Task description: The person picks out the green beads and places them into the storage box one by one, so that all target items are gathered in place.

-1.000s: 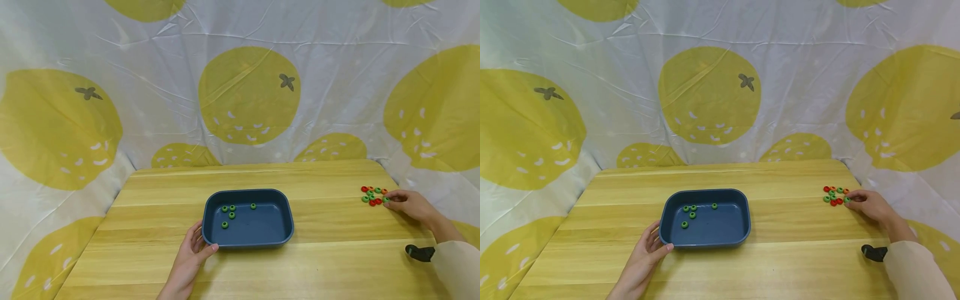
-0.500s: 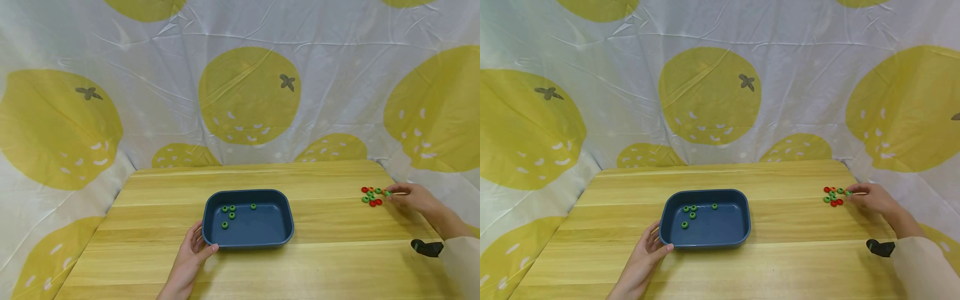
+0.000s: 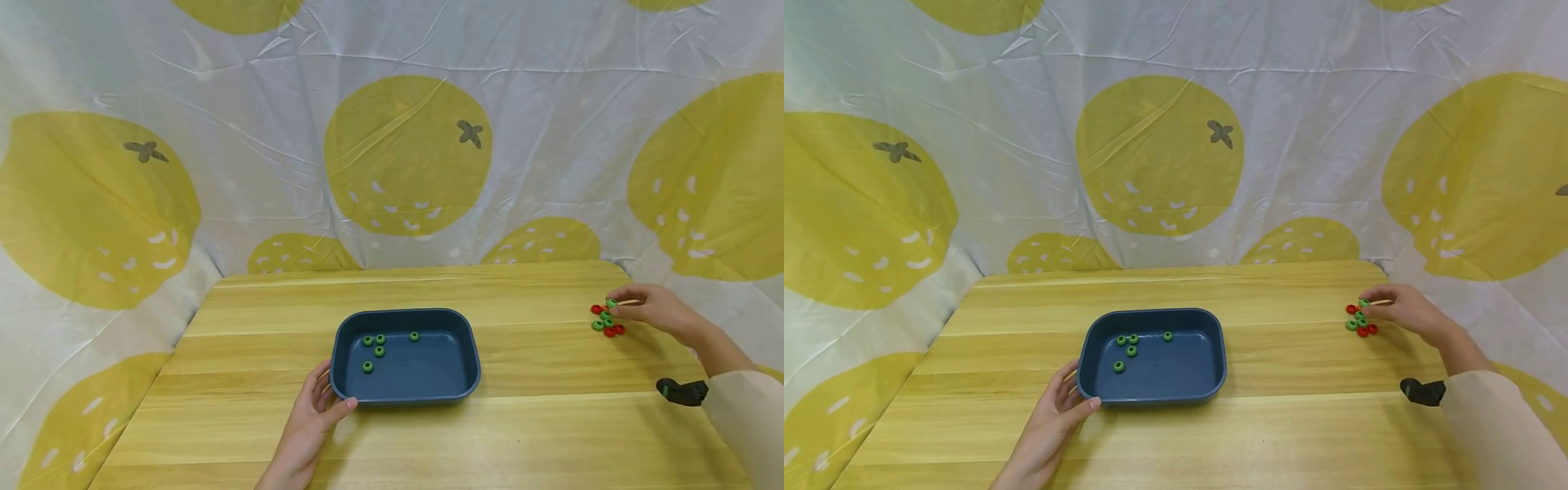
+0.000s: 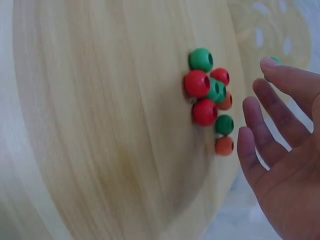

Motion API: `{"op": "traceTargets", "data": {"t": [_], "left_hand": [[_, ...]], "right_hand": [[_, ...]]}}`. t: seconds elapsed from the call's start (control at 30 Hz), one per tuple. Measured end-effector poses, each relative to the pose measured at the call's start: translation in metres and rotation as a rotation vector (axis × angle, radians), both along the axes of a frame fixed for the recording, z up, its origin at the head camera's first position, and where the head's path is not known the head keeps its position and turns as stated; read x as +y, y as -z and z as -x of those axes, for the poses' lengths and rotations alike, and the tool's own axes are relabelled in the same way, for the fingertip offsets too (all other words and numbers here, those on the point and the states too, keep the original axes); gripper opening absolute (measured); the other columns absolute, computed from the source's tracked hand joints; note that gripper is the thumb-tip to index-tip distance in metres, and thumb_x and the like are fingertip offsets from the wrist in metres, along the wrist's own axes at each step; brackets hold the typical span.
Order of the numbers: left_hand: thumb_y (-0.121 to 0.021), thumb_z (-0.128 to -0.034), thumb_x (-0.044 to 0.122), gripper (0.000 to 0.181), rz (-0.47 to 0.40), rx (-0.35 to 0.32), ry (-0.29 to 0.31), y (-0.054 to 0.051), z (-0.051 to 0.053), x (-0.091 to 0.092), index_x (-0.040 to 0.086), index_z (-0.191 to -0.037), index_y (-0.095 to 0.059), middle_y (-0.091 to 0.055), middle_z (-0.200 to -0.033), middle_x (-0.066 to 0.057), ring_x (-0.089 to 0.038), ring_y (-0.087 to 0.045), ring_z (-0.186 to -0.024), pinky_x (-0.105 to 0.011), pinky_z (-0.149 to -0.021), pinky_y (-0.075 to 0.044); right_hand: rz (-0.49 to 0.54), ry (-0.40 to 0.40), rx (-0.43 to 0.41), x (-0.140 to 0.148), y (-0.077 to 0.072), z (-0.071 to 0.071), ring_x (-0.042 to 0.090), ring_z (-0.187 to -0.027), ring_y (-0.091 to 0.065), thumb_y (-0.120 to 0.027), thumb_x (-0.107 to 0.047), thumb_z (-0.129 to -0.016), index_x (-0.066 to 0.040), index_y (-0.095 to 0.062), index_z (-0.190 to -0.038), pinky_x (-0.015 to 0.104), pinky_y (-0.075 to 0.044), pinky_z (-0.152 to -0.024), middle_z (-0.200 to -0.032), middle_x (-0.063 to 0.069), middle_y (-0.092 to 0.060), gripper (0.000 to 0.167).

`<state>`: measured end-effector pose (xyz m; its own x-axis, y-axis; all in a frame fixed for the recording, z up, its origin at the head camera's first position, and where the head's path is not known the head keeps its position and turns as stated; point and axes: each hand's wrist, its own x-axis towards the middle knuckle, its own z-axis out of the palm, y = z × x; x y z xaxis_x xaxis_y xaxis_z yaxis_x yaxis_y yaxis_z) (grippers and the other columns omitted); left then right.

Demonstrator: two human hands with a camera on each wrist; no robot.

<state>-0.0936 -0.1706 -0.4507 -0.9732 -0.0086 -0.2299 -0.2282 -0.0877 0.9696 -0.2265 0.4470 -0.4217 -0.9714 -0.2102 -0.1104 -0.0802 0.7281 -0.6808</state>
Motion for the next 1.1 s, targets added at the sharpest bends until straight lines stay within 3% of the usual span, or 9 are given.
{"op": "traceTargets", "data": {"t": [0.1,0.17,0.37,0.63,0.87,1.1], "left_hand": [[-0.078,-0.0899,-0.001,0.088,0.002,-0.005,-0.003,0.000,0.000,0.000,0.009,-0.161,-0.027,-0.032,-0.162,-0.020,-0.041,-0.031,-0.148,-0.053,-0.115,-0.034],[-0.078,-0.0898,-0.001,0.088,0.003,-0.006,-0.005,0.000,0.001,0.000,0.009,-0.161,-0.027,-0.032,-0.162,-0.020,-0.041,-0.031,-0.148,-0.053,-0.116,-0.034],[-0.078,-0.0893,-0.001,0.088,0.000,-0.007,-0.005,0.000,0.002,0.001,0.009,-0.161,-0.027,-0.032,-0.162,-0.020,-0.041,-0.030,-0.148,-0.054,-0.116,-0.032],[-0.079,-0.0891,-0.001,0.089,0.002,-0.009,-0.005,0.000,0.002,0.001,0.009,-0.161,-0.027,-0.033,-0.161,-0.020,-0.041,-0.031,-0.148,-0.053,-0.116,-0.032],[-0.078,-0.0896,-0.002,0.088,0.002,-0.006,-0.003,0.000,0.001,0.000,0.009,-0.160,-0.027,-0.033,-0.161,-0.020,-0.040,-0.032,-0.148,-0.052,-0.116,-0.033],[-0.078,-0.0894,-0.002,0.087,0.002,-0.005,-0.003,0.000,0.001,0.000,0.009,-0.160,-0.028,-0.033,-0.162,-0.020,-0.040,-0.032,-0.148,-0.052,-0.116,-0.034]], "right_hand": [[0.015,-0.032,0.007,-0.008,-0.001,0.004,0.038,-0.120,-0.060,-0.063,-0.023,-0.106,0.009,-0.053,-0.140,0.045,-0.056,-0.087,-0.138,0.032,-0.053,0.048],[0.023,-0.046,0.009,-0.014,-0.002,0.007,0.044,-0.121,-0.059,-0.063,-0.022,-0.106,0.008,-0.055,-0.139,0.048,-0.056,-0.087,-0.137,0.031,-0.055,0.046],[0.069,-0.079,-0.016,-0.033,-0.007,0.017,0.023,-0.111,-0.066,-0.065,-0.022,-0.105,0.005,-0.058,-0.136,0.043,-0.057,-0.084,-0.141,0.029,-0.054,0.042],[0.091,-0.127,-0.041,-0.066,-0.015,0.028,0.032,-0.096,-0.064,-0.068,-0.019,-0.103,0.003,-0.061,-0.131,0.041,-0.054,-0.069,-0.137,0.025,-0.058,0.037],[0.098,-0.209,-0.038,-0.092,-0.022,0.036,0.035,-0.116,-0.062,-0.068,-0.019,-0.103,0.003,-0.062,-0.129,0.048,-0.053,-0.093,-0.132,0.020,-0.062,0.035],[0.103,-0.230,-0.024,-0.110,-0.020,0.043,0.042,-0.119,-0.062,-0.070,-0.015,-0.101,0.004,-0.064,-0.127,0.051,-0.054,-0.095,-0.129,0.017,-0.064,0.033]]}}
